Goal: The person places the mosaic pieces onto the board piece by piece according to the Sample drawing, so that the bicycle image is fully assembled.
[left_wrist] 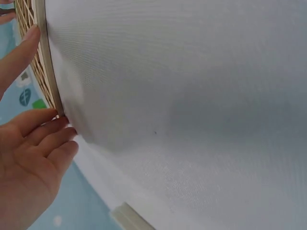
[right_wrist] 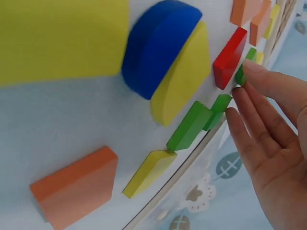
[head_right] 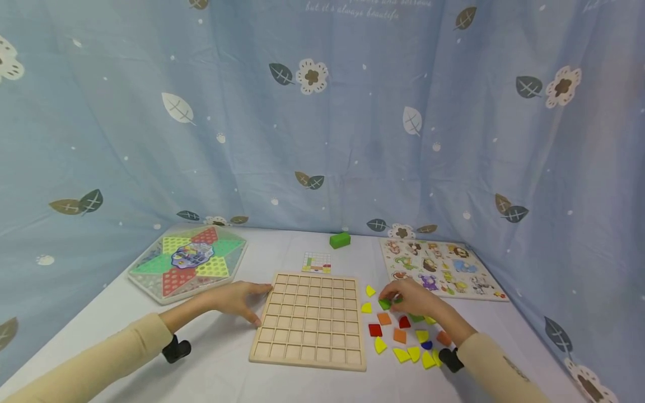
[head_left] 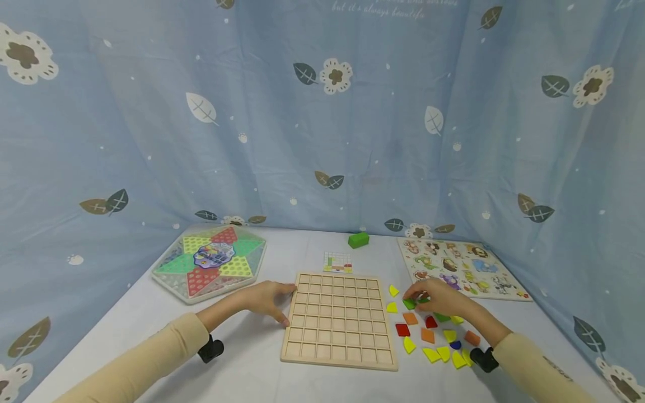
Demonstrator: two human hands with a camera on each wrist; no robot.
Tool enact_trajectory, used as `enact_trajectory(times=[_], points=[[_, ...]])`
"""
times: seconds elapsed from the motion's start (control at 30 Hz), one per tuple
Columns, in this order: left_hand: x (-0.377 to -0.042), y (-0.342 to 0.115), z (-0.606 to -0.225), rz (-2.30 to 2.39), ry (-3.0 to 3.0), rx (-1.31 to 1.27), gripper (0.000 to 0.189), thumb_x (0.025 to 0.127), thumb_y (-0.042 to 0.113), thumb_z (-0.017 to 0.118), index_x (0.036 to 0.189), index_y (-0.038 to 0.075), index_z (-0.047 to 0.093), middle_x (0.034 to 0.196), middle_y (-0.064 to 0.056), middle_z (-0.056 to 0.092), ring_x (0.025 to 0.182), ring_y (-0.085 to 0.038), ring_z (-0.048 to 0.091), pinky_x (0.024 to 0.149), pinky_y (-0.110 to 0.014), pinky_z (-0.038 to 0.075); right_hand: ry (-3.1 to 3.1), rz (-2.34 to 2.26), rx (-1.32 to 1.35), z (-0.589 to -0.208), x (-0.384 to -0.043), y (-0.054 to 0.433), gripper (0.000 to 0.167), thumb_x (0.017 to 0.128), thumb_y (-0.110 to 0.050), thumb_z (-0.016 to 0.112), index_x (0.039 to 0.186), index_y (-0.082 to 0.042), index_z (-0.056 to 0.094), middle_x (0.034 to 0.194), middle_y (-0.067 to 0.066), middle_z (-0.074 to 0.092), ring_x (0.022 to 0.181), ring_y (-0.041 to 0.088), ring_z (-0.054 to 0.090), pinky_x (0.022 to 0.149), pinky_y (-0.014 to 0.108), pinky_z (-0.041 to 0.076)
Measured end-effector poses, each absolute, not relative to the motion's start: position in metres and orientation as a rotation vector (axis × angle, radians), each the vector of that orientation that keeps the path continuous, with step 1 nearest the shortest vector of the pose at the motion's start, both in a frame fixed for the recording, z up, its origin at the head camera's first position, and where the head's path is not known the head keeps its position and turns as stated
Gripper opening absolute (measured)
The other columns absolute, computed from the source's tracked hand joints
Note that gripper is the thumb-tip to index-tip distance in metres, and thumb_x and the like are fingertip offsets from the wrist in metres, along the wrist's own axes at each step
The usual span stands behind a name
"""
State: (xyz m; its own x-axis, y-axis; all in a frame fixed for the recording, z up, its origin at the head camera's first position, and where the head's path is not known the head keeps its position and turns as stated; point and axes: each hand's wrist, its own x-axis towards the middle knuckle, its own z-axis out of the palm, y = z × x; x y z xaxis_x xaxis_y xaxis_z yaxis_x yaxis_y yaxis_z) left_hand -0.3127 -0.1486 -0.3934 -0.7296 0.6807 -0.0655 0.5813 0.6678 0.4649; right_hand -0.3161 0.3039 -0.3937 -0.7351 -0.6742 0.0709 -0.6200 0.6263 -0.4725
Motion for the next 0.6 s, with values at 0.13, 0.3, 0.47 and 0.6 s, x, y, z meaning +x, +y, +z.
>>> enact_trajectory(times=[0.13,0.3,0.47,0.6], points=[[-0.313,-0.148,-0.395,0.609,2.656,1.017,0.089,0.073,0.032,0.085,0.139,-0.01,0.043,0.144,-0.024,0.042,0.134,-0.038,0.039,0.109,-0.047,0.032,2.761,-0.683,-1.082,-0.395,-0.32,0.303,0.022,0.082,0.003,0.072,0.103,-0.005,0.071,0.099,0.003,0.07,0.086,0.021,0.064,0.075,0.036,0.056],[-0.313,-0.147,-0.394,0.62,2.653,1.005,0.089,0.072,0.031,0.085,0.138,-0.011,0.043,0.144,-0.025,0.042,0.134,-0.039,0.038,0.109,-0.048,0.031,2.778,-0.603,-1.084,-0.396,-0.324,0.303,0.021,0.083,-0.001,0.073,0.104,-0.006,0.071,0.097,-0.001,0.069,0.085,0.015,0.063,0.076,0.034,0.056],[-0.312,-0.148,-0.394,0.633,2.651,0.977,0.089,0.072,0.031,0.085,0.139,-0.01,0.043,0.144,-0.024,0.042,0.134,-0.039,0.039,0.109,-0.048,0.032,2.823,-0.544,-1.118,-0.389,-0.324,0.304,0.023,0.083,-0.003,0.074,0.105,-0.004,0.071,0.098,0.0,0.069,0.086,0.016,0.064,0.076,0.038,0.056],[-0.311,-0.15,-0.395,0.651,2.649,0.959,0.089,0.072,0.031,0.085,0.139,-0.009,0.043,0.144,-0.023,0.042,0.134,-0.038,0.039,0.109,-0.048,0.032,2.866,-0.506,-1.156,-0.383,-0.321,0.297,0.023,0.083,-0.004,0.074,0.106,-0.003,0.072,0.097,0.0,0.067,0.087,0.02,0.064,0.075,0.038,0.056]])
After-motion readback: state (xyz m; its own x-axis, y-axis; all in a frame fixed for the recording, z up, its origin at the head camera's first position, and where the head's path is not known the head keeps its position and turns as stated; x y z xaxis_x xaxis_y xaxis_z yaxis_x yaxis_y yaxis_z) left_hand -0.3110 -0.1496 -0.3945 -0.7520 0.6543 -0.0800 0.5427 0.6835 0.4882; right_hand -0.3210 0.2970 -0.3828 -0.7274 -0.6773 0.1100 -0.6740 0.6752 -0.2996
